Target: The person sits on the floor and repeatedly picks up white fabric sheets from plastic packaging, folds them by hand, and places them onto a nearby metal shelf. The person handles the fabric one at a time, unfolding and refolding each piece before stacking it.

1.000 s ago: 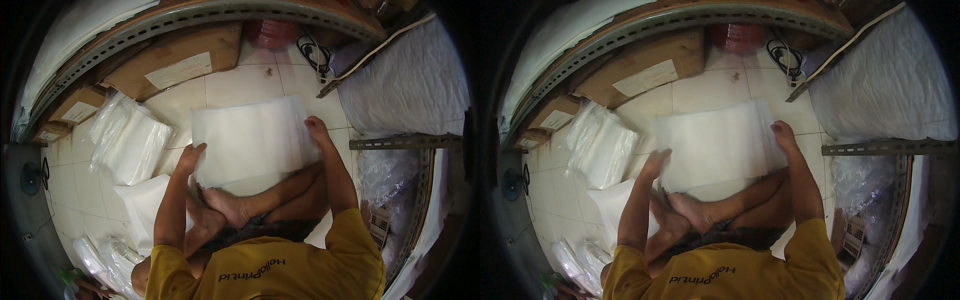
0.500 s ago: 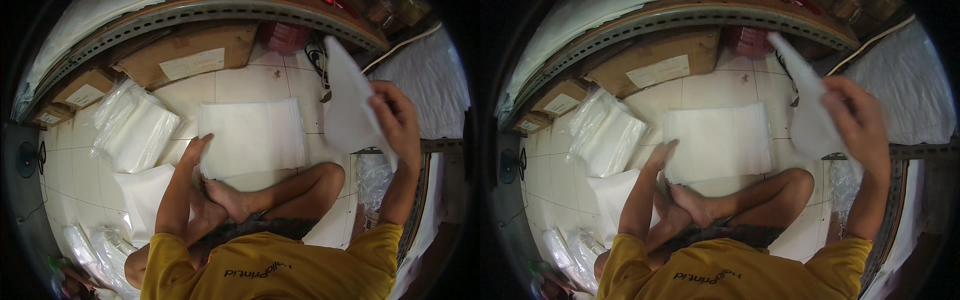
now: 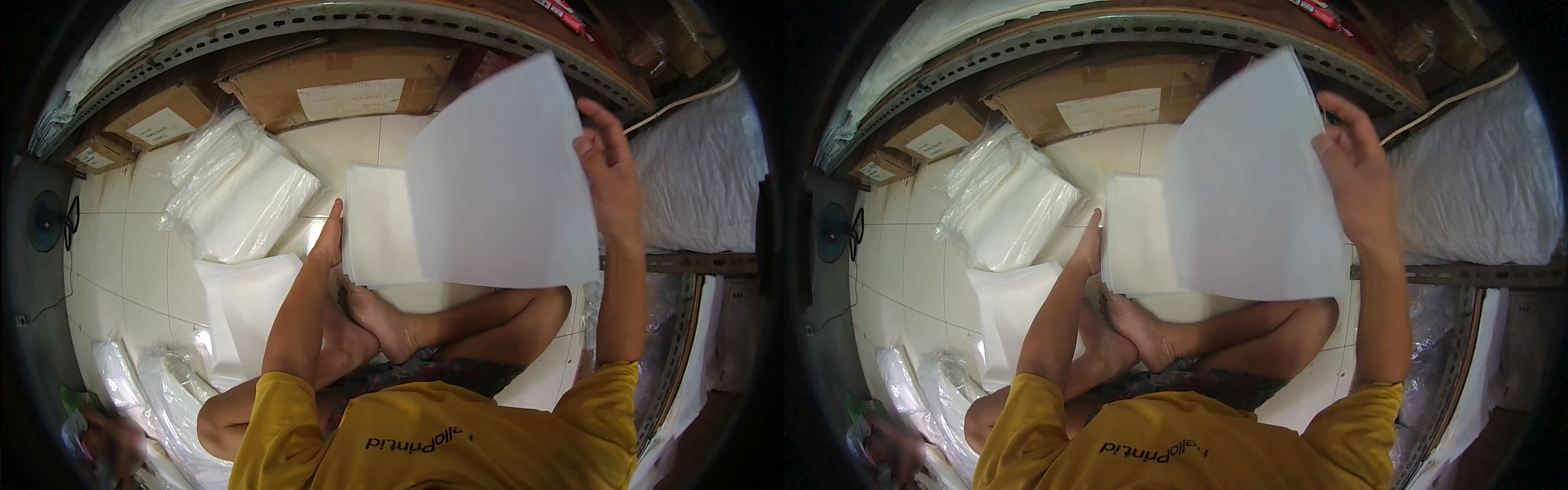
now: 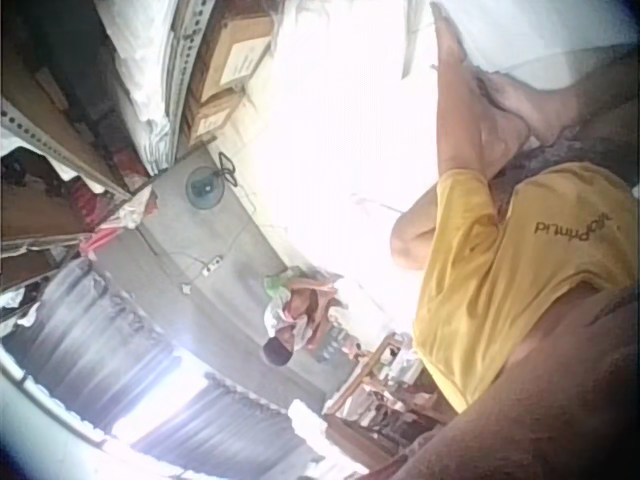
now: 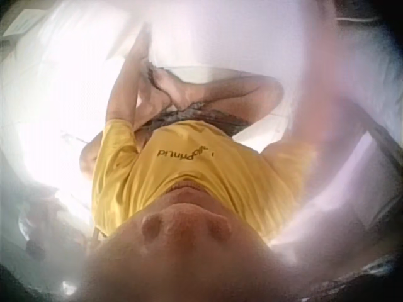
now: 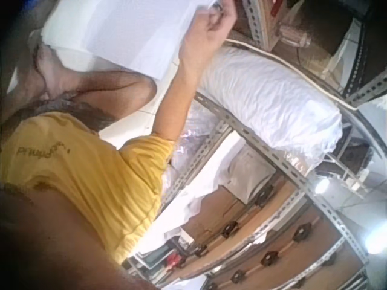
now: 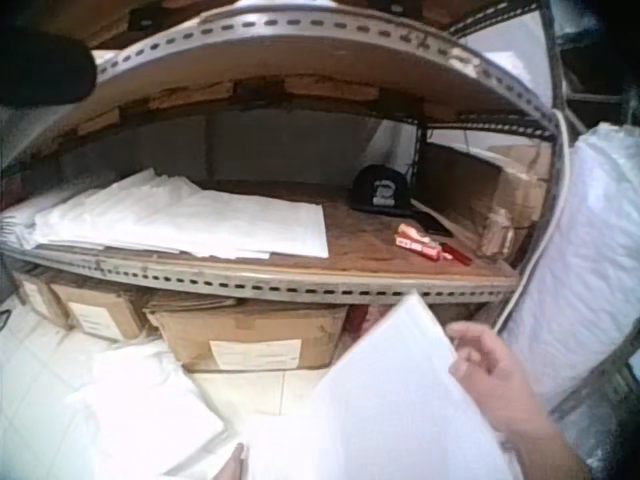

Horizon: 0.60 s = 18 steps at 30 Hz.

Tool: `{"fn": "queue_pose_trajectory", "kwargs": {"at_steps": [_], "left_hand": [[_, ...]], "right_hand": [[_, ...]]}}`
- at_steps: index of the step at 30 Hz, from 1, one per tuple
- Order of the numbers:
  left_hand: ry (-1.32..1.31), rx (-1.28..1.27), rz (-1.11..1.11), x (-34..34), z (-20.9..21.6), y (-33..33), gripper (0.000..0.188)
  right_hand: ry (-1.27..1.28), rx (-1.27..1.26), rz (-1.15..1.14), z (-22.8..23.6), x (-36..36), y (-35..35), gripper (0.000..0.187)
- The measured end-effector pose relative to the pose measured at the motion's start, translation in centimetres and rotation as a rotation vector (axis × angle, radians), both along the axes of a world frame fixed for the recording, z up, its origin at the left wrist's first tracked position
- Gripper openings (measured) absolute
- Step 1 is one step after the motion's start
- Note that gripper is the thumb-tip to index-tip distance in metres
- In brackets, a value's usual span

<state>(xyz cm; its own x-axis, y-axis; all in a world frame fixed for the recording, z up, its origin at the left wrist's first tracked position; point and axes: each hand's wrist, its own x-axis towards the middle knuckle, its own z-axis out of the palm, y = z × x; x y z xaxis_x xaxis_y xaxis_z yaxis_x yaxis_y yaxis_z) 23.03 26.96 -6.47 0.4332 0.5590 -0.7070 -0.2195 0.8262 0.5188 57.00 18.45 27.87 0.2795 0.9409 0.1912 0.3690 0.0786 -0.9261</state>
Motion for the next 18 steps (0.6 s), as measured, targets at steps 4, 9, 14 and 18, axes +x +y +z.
{"fn": "queue_pose_trajectory", "kwargs": {"at_steps": [4,9,14,18], "left_hand": [[0.037,-0.045,0.036,1.2,3.3,-0.3,0.087],[-0.045,-0.02,-0.024,0.8,3.5,-0.2,0.079],[0.202,0.157,-0.18,0.0,1.6,-0.5,0.067],[0.343,0.22,-0.198,1.8,3.8,-0.7,0.06]], "right_hand": [[-0.203,-0.162,-0.033,-11.1,6.2,-0.5,0.025],[-0.239,-0.484,0.035,-21.8,6.3,-2.2,0.023],[-0.371,-0.366,0.117,-24.9,5.2,-2.3,0.025],[-0.502,-0.403,0.044,-25.0,4.9,-2.7,0.039]]}}
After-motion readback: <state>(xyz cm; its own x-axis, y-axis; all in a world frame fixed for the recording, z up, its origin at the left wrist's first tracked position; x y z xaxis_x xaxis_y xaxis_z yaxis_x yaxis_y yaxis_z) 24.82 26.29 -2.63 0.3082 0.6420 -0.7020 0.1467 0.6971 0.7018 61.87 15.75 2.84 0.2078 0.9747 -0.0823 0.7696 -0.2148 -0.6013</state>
